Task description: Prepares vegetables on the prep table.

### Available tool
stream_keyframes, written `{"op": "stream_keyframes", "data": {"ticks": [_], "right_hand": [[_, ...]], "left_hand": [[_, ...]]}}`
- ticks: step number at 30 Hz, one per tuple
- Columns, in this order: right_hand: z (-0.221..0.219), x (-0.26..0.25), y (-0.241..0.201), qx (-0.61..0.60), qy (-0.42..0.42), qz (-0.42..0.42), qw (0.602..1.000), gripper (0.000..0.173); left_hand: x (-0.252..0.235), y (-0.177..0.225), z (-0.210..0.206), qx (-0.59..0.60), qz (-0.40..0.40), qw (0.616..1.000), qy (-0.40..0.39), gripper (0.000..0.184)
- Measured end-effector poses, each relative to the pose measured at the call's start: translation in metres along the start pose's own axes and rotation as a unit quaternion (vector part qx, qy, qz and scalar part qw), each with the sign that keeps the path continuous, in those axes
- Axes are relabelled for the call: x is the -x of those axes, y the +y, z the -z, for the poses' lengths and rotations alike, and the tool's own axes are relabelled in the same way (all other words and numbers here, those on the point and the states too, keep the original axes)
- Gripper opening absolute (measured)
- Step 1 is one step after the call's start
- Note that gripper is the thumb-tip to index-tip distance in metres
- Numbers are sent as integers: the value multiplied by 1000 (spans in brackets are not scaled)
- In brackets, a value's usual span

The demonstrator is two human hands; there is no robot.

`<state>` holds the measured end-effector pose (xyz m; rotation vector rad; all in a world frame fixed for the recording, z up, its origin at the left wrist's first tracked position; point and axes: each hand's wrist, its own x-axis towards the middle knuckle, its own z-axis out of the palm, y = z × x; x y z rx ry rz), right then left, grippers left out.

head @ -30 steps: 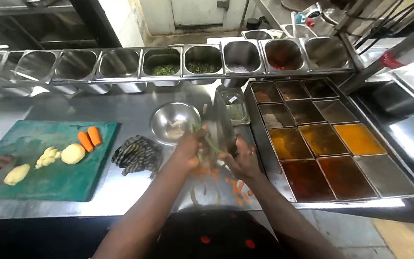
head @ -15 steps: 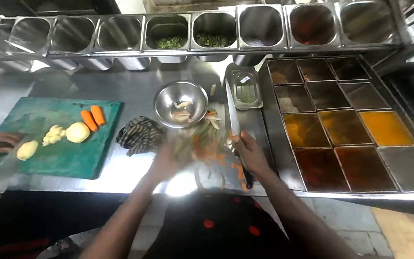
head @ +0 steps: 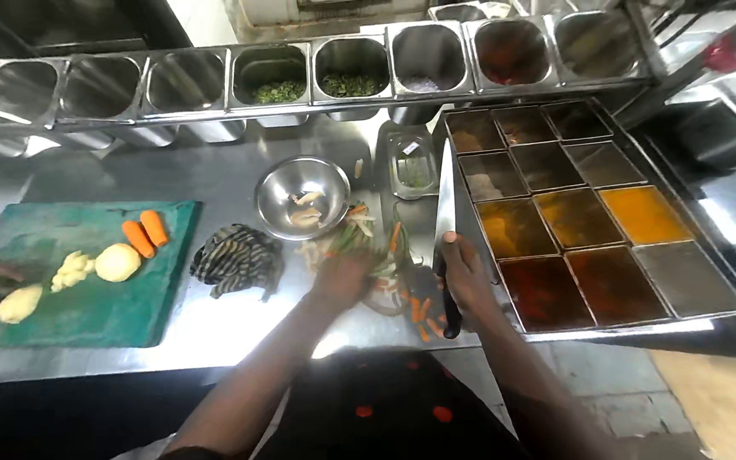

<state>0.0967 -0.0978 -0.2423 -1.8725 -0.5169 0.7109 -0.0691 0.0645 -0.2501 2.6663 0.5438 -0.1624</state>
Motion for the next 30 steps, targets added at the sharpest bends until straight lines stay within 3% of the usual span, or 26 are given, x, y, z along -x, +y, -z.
{"op": "stream_keyframes", "data": {"ticks": [1, 3, 6, 8, 10, 11, 13, 19, 27, 30], "right_hand": [[0, 1, 1, -6, 1, 6, 1000, 58], [2, 4, -1, -16, 0, 12, 1000, 56], [5, 10, -4, -34, -17, -13, 999, 48], [4, 11, -5, -62, -42, -40, 996, 40], [-1, 10, -4, -110, -73, -72, 989, 35], [-5, 10, -5, -138, -89, -89, 982, 33], [-12, 12, -11, -200, -128, -120, 964, 27], [-26, 15, -30, -316, -192, -58, 927, 34], [-38, 18, -31, -245, -202, 59, 946, 50], [-46, 28, -27, -175, -218, 89, 956, 50]], "left_hand": [[-10, -1, 2, -23, 9, 998, -56, 34], [-19, -4, 0, -19, -12, 998, -59, 32], [-9, -4, 5, 167, -40, 974, 144, 22], [2, 10, 28, 387, 27, 896, 217, 27], [12, 22, 52, 599, 86, 757, 246, 17], [15, 24, 61, 672, 98, 692, 246, 16], [22, 25, 69, 739, 108, 621, 238, 15], [35, 25, 65, 780, 135, 571, 217, 17], [35, 46, 55, 872, 129, 428, 202, 30], [23, 48, 57, 835, 175, 437, 285, 31]]}}
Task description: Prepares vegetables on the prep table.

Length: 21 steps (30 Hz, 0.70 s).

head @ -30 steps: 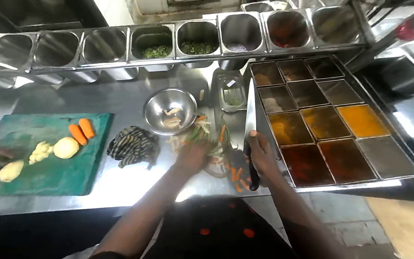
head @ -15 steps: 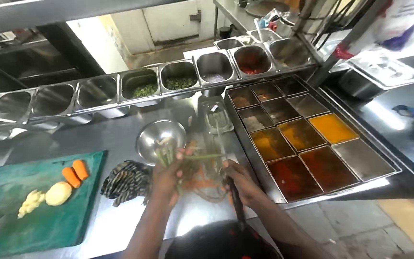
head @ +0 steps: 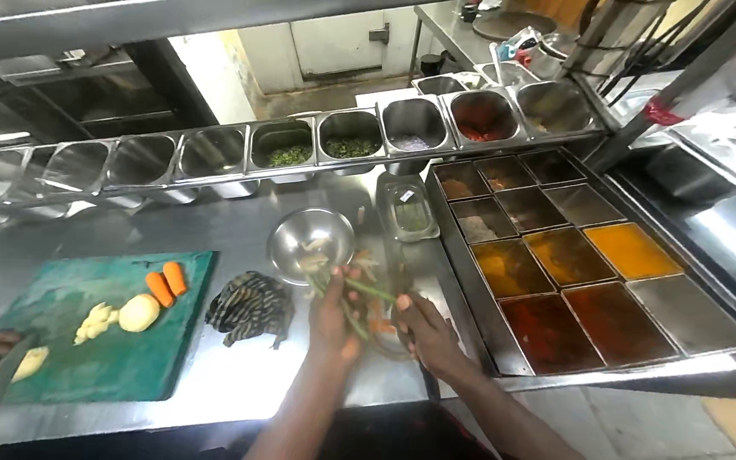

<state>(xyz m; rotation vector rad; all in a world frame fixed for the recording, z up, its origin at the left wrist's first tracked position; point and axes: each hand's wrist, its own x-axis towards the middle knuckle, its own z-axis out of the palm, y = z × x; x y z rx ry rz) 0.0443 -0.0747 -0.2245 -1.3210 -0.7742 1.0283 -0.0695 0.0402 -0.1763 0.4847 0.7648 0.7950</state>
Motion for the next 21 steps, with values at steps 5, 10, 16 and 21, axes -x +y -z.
{"op": "stream_keyframes", "data": {"ticks": [5, 10, 16, 21], "right_hand": [[2, 0, 5, 44, -8, -40, 998, 48], [3, -10, -28, 37, -39, -103, 993, 41], [-9, -15, -41, 41, -87, -32, 995, 42], [-8, -6, -28, 3, -109, -23, 994, 36]], "left_hand": [[-18, 24, 23, -144, -43, 986, -78, 24], [-13, 30, 41, -192, 58, 925, -324, 30], [-11, 24, 34, -172, 95, 886, -419, 30], [-11, 31, 38, -359, 7, 826, -435, 27]]}}
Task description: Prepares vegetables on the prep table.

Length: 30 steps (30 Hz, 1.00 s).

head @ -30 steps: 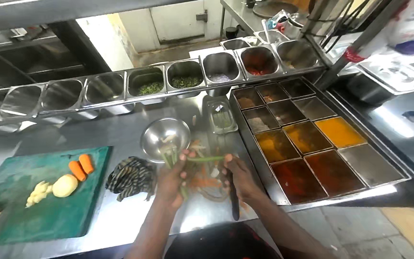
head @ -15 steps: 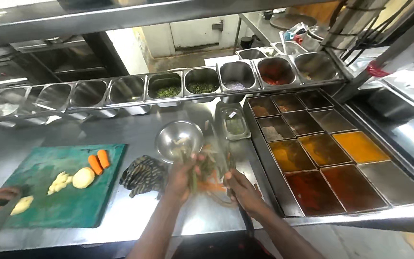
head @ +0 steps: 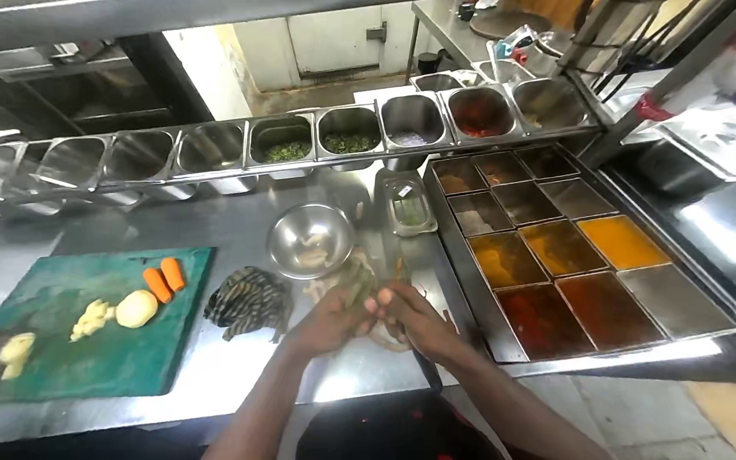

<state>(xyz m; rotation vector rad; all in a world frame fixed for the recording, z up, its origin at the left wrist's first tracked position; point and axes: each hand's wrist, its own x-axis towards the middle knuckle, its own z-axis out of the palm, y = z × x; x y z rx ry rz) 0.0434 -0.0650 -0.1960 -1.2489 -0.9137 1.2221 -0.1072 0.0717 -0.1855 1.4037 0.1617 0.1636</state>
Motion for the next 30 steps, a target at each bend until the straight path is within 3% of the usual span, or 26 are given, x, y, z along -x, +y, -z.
{"op": "stream_keyframes", "data": {"ticks": [1, 3, 5, 8, 10, 12, 14, 18, 21, 24, 26, 30], "right_hand": [[1, 5, 4, -3, -10, -16, 1000, 37], [4, 17, 17, -35, -17, -53, 998, 42], [11, 33, 32, -85, 9, -77, 993, 44], [30, 50, 43, -118, 139, -77, 980, 38], [40, 53, 37, -124, 224, -91, 962, 48], [43, 51, 21, -121, 288, -108, 944, 57], [42, 48, 8, -122, 322, -111, 932, 56], [47, 50, 3, -109, 327, -96, 934, 49], [49, 49, 9, -97, 328, -101, 934, 49], [53, 40, 14, -72, 324, -136, 933, 49], [55, 31, 16, -45, 293, -153, 943, 42], [49, 10, 11, 3, 222, -151, 963, 40]], "left_hand": [[3, 1, 5, -111, 4, 994, -7, 27], [7, 10, 15, -346, 44, 937, -16, 33], [8, 11, 21, -463, 96, 881, 9, 35], [-7, 1, 22, -396, 134, 900, 122, 43], [-38, -4, 3, -360, 166, 899, 189, 49], [-79, -11, -14, -408, 232, 864, 182, 55], [-116, -30, -21, -501, 270, 811, 137, 46], [-153, -41, -22, -536, 357, 759, 88, 47], [-152, -38, -15, -491, 380, 778, 98, 44], [-129, -34, -6, -380, 303, 861, 152, 51], [-105, -27, -8, -326, 235, 899, 174, 45], [-69, 0, -20, -316, 187, 914, 172, 31]]}}
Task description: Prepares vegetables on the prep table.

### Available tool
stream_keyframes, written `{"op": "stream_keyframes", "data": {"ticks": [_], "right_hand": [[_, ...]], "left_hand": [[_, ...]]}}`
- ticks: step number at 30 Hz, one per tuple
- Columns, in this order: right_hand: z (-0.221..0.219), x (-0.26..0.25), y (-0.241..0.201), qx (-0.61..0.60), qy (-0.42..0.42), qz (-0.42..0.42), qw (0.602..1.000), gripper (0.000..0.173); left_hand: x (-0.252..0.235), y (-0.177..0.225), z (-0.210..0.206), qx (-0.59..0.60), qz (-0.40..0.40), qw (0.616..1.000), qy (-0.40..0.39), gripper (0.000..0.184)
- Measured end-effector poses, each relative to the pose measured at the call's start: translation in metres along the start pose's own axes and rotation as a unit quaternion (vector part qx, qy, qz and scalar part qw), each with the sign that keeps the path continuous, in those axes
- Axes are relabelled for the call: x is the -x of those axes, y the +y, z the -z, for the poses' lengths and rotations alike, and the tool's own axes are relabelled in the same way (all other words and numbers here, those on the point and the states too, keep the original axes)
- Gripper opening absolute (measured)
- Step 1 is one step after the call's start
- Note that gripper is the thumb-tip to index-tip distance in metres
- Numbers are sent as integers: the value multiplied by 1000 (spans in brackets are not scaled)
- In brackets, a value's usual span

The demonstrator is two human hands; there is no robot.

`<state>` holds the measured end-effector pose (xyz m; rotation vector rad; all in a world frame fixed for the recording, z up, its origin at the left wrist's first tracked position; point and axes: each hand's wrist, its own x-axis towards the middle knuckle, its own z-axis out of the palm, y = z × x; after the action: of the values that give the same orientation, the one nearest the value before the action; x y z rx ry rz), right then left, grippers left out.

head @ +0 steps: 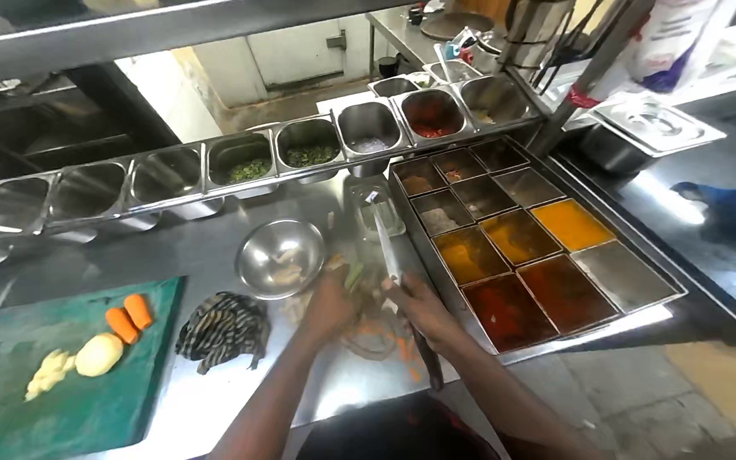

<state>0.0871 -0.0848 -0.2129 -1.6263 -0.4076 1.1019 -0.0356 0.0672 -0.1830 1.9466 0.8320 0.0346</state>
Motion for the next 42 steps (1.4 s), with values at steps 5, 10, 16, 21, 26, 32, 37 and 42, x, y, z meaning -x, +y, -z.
{"op": "stream_keyframes", "data": {"ticks": [5, 10, 16, 21, 26, 32, 37, 42], "right_hand": [[-18, -4, -24, 127, -31, 61, 989, 44], [-25, -7, -21, 187, -28, 94, 977, 49], [-30, 0, -2, 67, -74, 76, 992, 43], [-28, 2, -2, 283, 10, 191, 940, 74], [-42, -3, 8, 316, 141, 355, 868, 72], [-43, -13, 12, 353, 210, 466, 784, 71], [-39, -7, 39, 379, 192, 486, 763, 70], [-11, 16, 37, 202, 143, 229, 942, 64]], "left_hand": [[23, 7, 10, -31, -17, 999, 10, 32], [33, -1, 1, -155, -132, 962, 184, 22], [21, -6, 8, 153, -25, 944, 293, 31], [12, -11, 15, 631, 125, 753, 134, 13], [19, -4, 7, 633, 129, 754, 119, 12], [24, -8, 2, 656, 155, 733, 94, 17], [22, -8, -6, 648, 155, 728, 161, 14], [29, 66, 20, 316, 129, 922, 184, 27]]}}
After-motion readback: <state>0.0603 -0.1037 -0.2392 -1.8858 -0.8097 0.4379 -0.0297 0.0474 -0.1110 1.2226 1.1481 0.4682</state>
